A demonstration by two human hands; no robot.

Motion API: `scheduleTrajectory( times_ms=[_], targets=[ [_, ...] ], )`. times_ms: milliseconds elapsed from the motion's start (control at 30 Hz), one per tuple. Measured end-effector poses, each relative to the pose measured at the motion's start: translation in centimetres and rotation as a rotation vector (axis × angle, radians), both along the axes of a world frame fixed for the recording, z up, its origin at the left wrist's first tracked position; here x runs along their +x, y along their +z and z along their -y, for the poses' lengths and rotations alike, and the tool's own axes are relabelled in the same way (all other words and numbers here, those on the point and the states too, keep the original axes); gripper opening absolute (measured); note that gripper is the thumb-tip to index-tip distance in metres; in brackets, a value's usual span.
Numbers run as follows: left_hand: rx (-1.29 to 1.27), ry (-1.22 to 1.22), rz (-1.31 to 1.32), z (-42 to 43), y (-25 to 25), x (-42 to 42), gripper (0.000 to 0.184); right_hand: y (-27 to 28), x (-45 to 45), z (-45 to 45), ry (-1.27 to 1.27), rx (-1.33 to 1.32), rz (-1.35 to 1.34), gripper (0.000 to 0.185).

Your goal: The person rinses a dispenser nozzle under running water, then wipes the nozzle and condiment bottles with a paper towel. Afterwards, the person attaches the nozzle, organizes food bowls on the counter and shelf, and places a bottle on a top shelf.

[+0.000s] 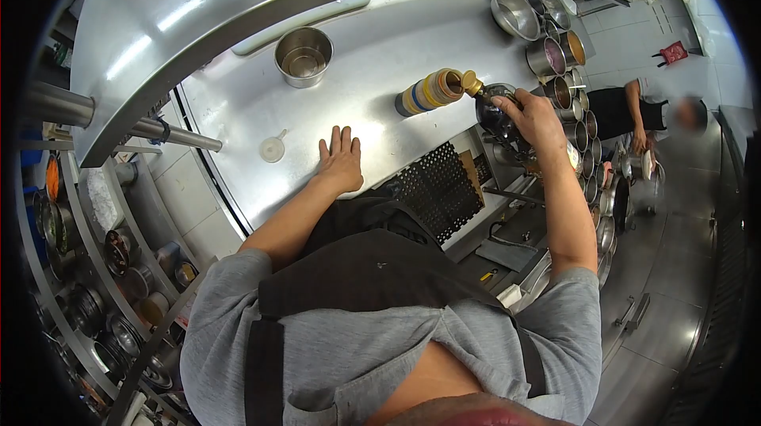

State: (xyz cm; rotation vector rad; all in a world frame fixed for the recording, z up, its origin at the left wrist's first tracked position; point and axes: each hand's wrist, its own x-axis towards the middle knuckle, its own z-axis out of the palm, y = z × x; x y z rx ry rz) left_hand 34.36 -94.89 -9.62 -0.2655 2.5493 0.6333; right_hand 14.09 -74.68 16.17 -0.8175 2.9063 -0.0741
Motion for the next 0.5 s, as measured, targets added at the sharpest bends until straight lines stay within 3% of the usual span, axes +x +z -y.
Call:
scheduleTrajectory(
  times_ms=[500],
  targets=[
    [0.001,-0.006,0.019,-0.01,0.21,-0.12,0.085,0.11,-0.03,0.21,-0.033,0.051,0.022,0.056]
  ],
)
